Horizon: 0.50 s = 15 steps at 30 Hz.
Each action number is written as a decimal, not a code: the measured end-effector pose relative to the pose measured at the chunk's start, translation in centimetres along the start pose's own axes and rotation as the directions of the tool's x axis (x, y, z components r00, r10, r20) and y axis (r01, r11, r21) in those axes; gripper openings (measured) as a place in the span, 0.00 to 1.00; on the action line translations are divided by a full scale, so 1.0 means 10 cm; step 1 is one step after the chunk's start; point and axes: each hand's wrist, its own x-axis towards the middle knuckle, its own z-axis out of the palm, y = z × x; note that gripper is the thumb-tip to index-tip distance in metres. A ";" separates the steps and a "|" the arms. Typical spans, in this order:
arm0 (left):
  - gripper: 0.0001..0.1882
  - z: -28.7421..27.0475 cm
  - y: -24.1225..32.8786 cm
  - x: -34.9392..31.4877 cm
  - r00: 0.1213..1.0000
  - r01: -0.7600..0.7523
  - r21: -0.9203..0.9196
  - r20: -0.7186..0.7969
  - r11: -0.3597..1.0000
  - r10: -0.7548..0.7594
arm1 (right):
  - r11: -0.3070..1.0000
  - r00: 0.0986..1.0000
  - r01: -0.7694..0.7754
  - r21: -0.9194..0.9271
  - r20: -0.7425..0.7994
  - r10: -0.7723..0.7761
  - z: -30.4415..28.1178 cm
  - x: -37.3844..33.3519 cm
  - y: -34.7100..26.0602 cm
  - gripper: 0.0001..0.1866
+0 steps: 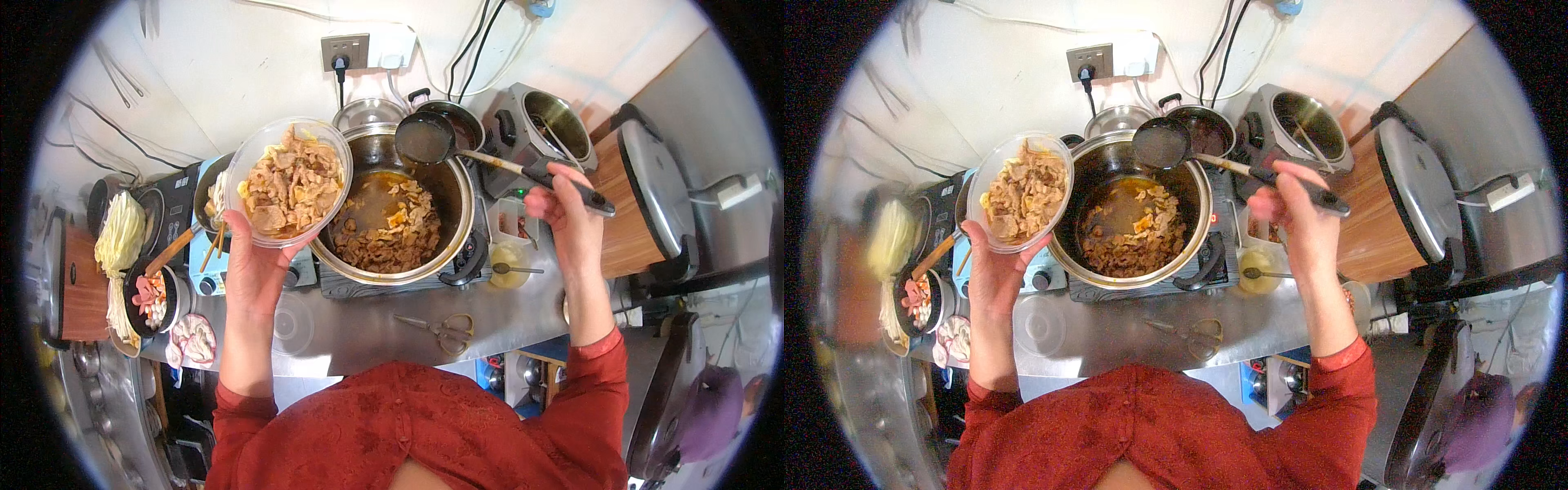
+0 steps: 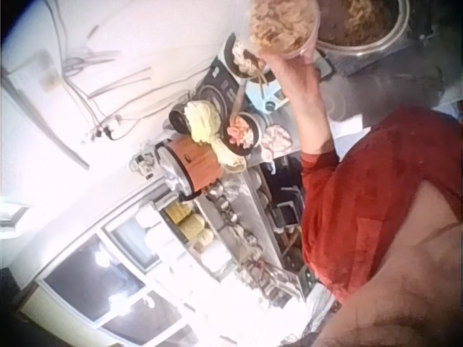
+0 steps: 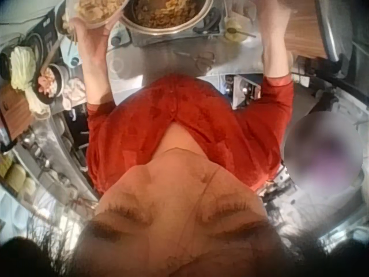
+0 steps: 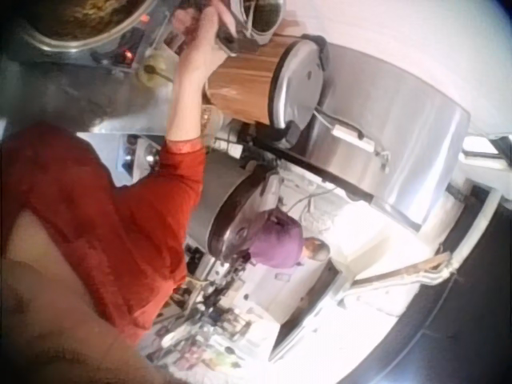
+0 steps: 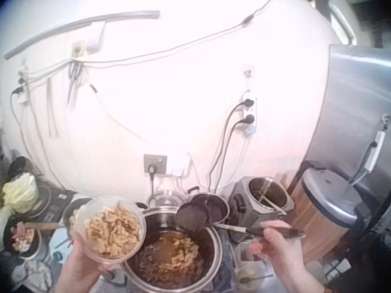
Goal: The person assembles a takeout meal by adding sauce to noodles, cutting cooked meat with scissors, and layering ingredients into a plastic container. They then add broth, seal the container, and place it into a delivery box with a receipt.
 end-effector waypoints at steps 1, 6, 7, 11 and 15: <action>0.45 -0.01 0.02 -0.02 1.000 -0.005 -0.005 0.017 1.000 0.005 | 1.000 1.000 0.010 -0.025 0.019 -0.010 0.02 -0.08 0.03 0.12; 0.44 -0.03 0.07 -0.08 1.000 -0.009 -0.007 0.000 1.000 0.009 | 0.934 0.930 0.299 -0.197 0.277 -0.239 0.08 -0.39 0.20 0.11; 0.44 -0.03 0.06 -0.09 1.000 -0.020 -0.006 0.008 1.000 0.020 | 0.840 0.832 0.493 -0.228 0.406 -0.378 0.05 -0.42 0.22 0.11; 0.45 -0.06 0.06 -0.10 0.999 -0.026 0.004 -0.039 1.000 0.026 | 0.333 0.483 0.875 -0.352 0.696 -0.532 0.00 -0.54 0.19 0.15; 0.44 -0.06 0.02 -0.09 0.996 -0.035 -0.010 -0.086 0.999 0.034 | 0.255 0.514 0.853 -0.455 0.651 -0.558 -0.14 -0.24 0.17 0.15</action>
